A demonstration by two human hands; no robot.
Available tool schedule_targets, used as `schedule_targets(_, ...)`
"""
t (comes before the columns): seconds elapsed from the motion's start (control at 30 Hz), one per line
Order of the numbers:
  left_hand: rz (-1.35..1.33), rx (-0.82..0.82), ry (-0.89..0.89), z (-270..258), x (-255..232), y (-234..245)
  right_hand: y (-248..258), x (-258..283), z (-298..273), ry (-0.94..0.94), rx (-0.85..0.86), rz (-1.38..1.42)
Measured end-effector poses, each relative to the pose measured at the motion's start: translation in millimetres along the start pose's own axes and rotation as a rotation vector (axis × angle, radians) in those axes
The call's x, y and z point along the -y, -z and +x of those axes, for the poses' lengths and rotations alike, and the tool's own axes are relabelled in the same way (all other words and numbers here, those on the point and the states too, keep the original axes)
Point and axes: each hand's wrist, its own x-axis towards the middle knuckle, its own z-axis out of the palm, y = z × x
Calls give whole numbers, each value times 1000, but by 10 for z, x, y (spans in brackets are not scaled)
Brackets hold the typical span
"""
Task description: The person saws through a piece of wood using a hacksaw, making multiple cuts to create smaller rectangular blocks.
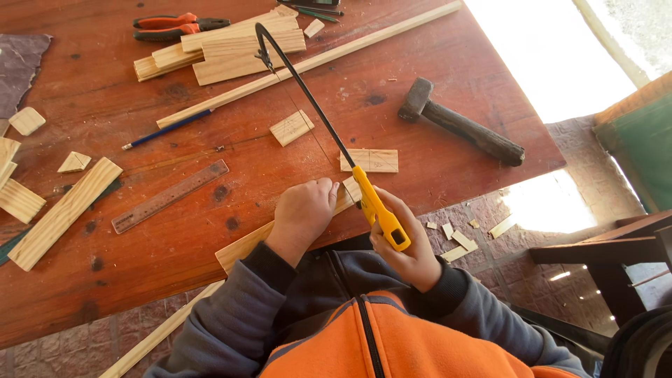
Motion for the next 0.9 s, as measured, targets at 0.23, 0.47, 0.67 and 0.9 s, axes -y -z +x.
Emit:
schedule_targets(0.23,-6,7,-33,-28,-41,105,42,-101,2,32,183,304)
schedule_targets(0.47,-14,-43,-21,-59,-61,63,1,-337,-379,143,51,164)
schedule_targets(0.67,-44,54,-2,-25,-68,89,203,-38,-814,35,96,-114)
schedule_targets(0.9,-28,64,62,84,85,21,44,149,-509,-14,51,-97)
